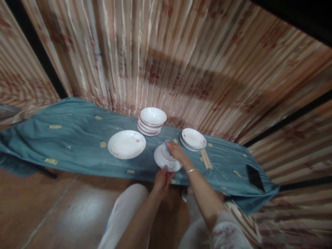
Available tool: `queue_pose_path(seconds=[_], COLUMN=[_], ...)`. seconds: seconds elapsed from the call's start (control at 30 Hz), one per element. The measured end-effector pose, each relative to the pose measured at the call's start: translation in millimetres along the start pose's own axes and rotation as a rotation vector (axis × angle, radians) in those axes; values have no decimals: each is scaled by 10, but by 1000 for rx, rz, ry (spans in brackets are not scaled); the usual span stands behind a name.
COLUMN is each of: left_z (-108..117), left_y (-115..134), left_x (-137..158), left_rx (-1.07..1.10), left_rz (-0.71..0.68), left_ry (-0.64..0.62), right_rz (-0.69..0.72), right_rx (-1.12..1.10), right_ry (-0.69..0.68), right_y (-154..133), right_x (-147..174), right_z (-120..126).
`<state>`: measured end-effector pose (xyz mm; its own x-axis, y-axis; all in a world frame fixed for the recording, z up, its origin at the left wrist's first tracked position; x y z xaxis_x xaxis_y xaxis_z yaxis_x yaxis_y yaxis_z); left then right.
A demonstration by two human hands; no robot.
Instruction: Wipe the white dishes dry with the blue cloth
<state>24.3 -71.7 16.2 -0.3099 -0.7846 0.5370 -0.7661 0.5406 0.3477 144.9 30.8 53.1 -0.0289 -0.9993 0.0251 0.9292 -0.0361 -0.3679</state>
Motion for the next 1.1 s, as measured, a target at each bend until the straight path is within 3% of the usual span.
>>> queue_pose_path(seconds=[0.2, 0.5, 1.1], left_z=[-24, -2, 3], left_y=[13, -8, -12], left_x=[32, 2, -2], left_rx=[-19, -51, -29], left_rz=[-4, -24, -23], left_ry=[10, 1, -73], right_rz=[-92, -150, -323], right_rx=[-226, -429, -155], right_ry=[81, 293, 415], right_y=[317, 480, 109], right_x=[158, 465, 1038], right_z=[-59, -288, -532])
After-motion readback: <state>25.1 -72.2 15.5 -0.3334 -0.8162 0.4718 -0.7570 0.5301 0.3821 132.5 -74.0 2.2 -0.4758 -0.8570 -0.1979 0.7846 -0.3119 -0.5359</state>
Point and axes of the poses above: each hand's wrist, its own x-axis away from the middle knuckle, its own z-axis out of the back of the hand, y = z × x, the point moved 1 cm from there along -x, towards the middle knuckle, and after that the axes turned 1 degree about -z, right-handed, at the moved point
